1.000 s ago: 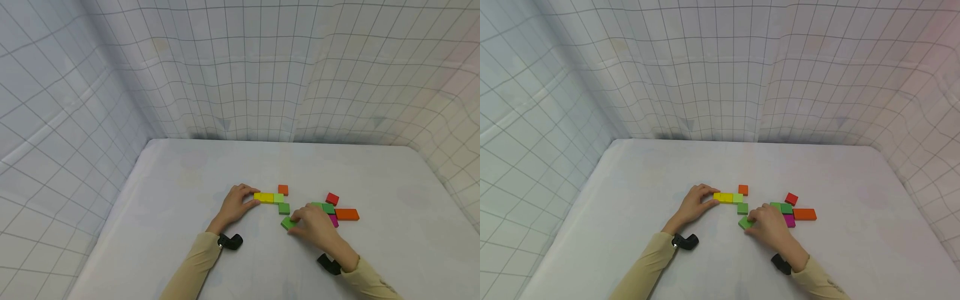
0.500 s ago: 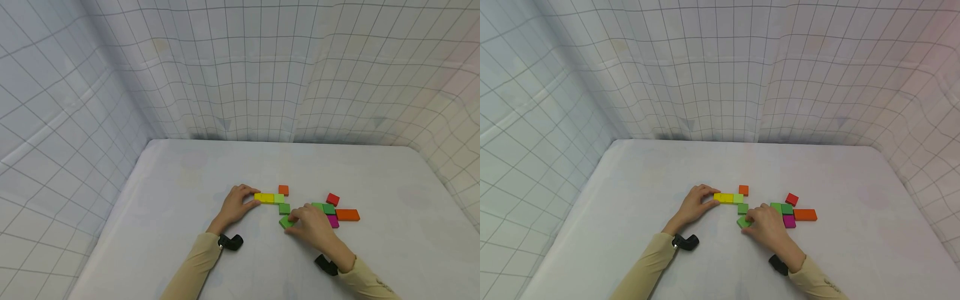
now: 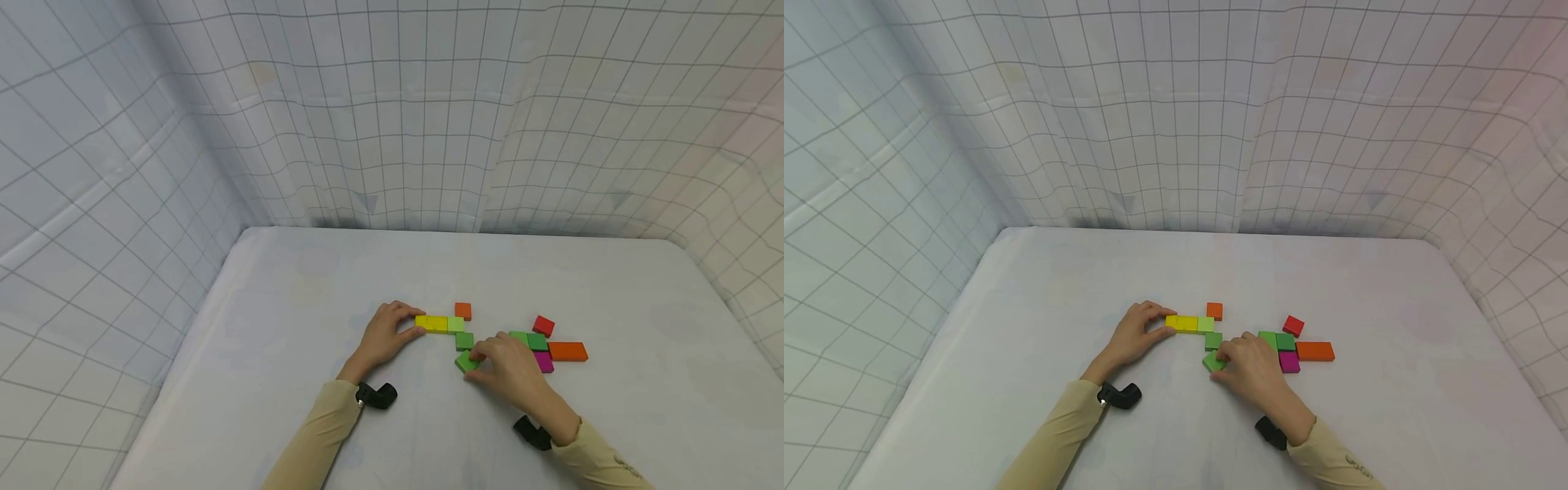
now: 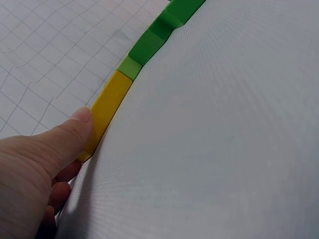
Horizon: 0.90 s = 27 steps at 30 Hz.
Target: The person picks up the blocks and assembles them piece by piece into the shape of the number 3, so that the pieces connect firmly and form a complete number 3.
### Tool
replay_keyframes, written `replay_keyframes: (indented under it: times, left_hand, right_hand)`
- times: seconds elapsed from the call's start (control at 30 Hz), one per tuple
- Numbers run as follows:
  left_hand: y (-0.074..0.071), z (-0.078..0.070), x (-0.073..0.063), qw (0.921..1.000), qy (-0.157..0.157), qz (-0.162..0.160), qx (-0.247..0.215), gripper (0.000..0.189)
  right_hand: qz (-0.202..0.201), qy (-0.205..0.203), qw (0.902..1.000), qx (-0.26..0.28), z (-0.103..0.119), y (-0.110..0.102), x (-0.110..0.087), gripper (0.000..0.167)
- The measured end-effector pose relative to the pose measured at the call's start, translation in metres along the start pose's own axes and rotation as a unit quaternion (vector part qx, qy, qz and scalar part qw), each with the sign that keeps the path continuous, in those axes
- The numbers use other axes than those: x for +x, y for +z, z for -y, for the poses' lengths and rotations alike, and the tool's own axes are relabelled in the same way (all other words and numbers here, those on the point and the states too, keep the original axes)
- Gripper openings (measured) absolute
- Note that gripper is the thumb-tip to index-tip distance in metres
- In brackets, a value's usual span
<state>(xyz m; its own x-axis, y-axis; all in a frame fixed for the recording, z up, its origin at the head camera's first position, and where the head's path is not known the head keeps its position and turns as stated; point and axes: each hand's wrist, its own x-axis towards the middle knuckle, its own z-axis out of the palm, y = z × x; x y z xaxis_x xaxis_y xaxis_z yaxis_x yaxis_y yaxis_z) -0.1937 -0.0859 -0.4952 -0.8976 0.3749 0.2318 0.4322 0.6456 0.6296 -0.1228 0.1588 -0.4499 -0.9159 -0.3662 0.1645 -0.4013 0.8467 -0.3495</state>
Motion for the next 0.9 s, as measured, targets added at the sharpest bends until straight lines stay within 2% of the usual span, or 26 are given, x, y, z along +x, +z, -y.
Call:
replay_keyframes:
  times: [0.27,0.47,0.53,0.63,0.73,0.9]
  left_hand:
    - [0.000,0.000,0.000,1.0000,-0.001,0.001,0.001,0.033]
    - [0.000,0.001,0.001,1.0000,0.003,0.000,0.000,0.033]
    - [0.000,0.001,0.001,1.0000,0.001,0.001,-0.001,0.033]
    - [-0.001,0.000,0.001,1.0000,0.000,0.002,0.001,0.033]
    - [-0.001,0.000,0.001,1.0000,0.000,0.002,0.003,0.033]
    - [-0.001,0.000,0.001,1.0000,0.002,0.001,0.001,0.032]
  right_hand:
    - [-0.012,-0.012,0.9998,0.002,-0.003,-0.003,0.000,0.028]
    - [-0.073,-0.013,0.9969,0.026,-0.025,-0.028,0.002,0.018]
    - [-0.082,-0.003,0.9962,0.029,-0.036,-0.039,0.001,0.013]
    - [-0.059,0.027,0.9975,0.028,-0.051,-0.053,-0.001,0.012]
    - [-0.009,0.059,0.9976,0.034,-0.062,-0.064,-0.003,0.017]
    - [0.053,0.085,0.9942,0.040,-0.068,-0.068,-0.006,0.019]
